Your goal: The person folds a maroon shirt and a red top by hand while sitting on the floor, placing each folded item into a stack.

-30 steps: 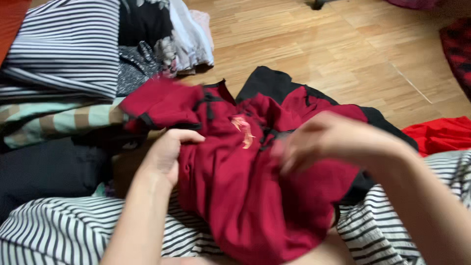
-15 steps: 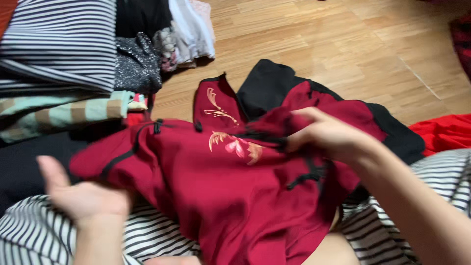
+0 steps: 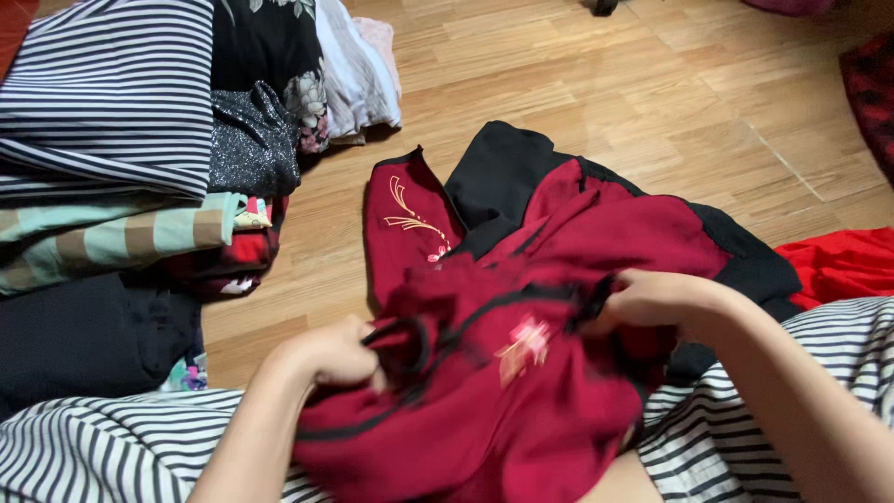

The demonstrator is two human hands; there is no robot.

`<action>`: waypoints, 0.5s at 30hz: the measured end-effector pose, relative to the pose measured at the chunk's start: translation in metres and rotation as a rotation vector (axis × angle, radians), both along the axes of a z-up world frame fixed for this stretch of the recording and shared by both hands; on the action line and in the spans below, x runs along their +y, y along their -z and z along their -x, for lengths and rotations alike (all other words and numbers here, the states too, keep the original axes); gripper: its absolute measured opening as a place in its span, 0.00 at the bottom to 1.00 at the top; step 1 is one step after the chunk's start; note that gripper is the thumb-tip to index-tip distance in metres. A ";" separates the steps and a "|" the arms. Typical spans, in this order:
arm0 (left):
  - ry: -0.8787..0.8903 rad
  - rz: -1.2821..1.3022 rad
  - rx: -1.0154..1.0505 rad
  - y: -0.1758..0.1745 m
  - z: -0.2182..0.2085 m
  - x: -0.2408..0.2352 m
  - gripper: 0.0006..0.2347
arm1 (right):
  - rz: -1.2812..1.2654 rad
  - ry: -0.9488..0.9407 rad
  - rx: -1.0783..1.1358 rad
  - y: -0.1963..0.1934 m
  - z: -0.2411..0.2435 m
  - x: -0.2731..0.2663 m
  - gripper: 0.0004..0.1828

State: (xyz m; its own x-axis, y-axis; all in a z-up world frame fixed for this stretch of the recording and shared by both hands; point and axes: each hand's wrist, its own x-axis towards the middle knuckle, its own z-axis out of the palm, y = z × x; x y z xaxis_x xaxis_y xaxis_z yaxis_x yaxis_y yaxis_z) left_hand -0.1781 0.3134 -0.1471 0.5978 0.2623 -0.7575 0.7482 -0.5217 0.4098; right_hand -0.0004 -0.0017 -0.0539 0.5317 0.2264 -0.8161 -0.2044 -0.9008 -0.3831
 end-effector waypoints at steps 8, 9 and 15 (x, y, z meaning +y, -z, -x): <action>-0.742 0.787 -0.282 -0.001 -0.077 -0.096 0.33 | 0.006 0.219 -0.144 0.046 -0.058 -0.047 0.21; -0.524 0.494 -0.238 -0.010 -0.094 -0.098 0.23 | -0.175 0.427 0.098 0.046 -0.077 -0.054 0.13; -0.557 -0.429 -0.824 -0.124 -0.250 -0.049 0.14 | -0.784 0.462 -0.836 -0.058 -0.232 -0.083 0.19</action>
